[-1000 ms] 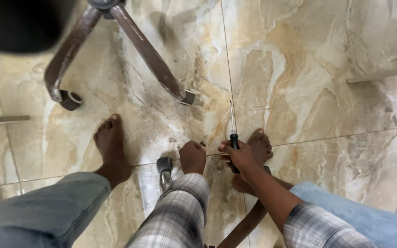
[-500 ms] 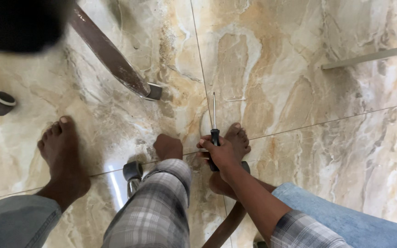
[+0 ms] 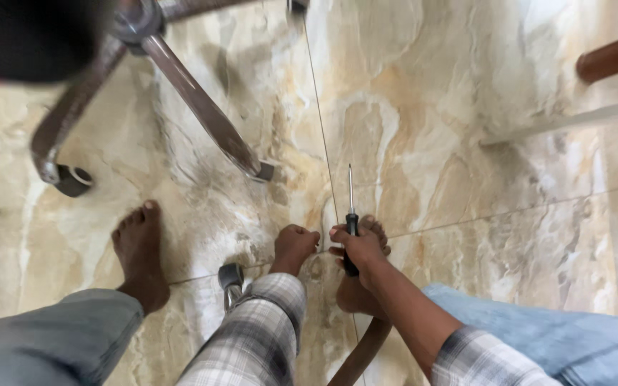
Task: The person uses a screwdriver to tighten screws on the underside of an orange mesh office chair, securing the armrests and backrest frame. The person works on multiple fasteners on both sides of the chair while seated on the floor.
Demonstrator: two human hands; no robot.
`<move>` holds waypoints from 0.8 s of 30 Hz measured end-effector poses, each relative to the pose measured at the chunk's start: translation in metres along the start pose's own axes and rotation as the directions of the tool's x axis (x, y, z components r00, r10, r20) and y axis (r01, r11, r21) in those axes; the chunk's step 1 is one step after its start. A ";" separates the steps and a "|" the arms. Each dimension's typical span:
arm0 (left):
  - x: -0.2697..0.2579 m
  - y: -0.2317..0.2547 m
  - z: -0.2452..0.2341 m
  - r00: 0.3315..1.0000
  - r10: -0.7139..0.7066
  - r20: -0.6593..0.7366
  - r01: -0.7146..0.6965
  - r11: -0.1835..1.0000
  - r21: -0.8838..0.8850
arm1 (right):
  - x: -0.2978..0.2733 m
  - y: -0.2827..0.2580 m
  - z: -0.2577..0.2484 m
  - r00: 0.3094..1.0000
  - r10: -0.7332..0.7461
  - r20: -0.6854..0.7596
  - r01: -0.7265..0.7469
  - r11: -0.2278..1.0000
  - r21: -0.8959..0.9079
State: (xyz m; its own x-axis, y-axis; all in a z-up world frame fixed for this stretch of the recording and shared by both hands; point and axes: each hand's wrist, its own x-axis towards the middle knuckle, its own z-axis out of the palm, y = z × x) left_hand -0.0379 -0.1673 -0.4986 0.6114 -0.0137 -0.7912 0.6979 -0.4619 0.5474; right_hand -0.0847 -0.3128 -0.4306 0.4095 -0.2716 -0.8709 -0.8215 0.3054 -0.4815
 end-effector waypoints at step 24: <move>-0.235 0.083 -0.141 0.930 0.358 0.079 -0.168 0.606 -0.778 | -0.249 -0.063 0.057 0.789 -0.595 0.154 0.613 0.776 -0.144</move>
State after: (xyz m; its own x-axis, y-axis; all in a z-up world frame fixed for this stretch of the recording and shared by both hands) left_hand -0.0711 -0.0770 -0.2283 0.7895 -0.2483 -0.5613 0.6105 0.4121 0.6764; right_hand -0.1125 -0.2119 -0.1890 0.8727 -0.2558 -0.4159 -0.4439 -0.0613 -0.8940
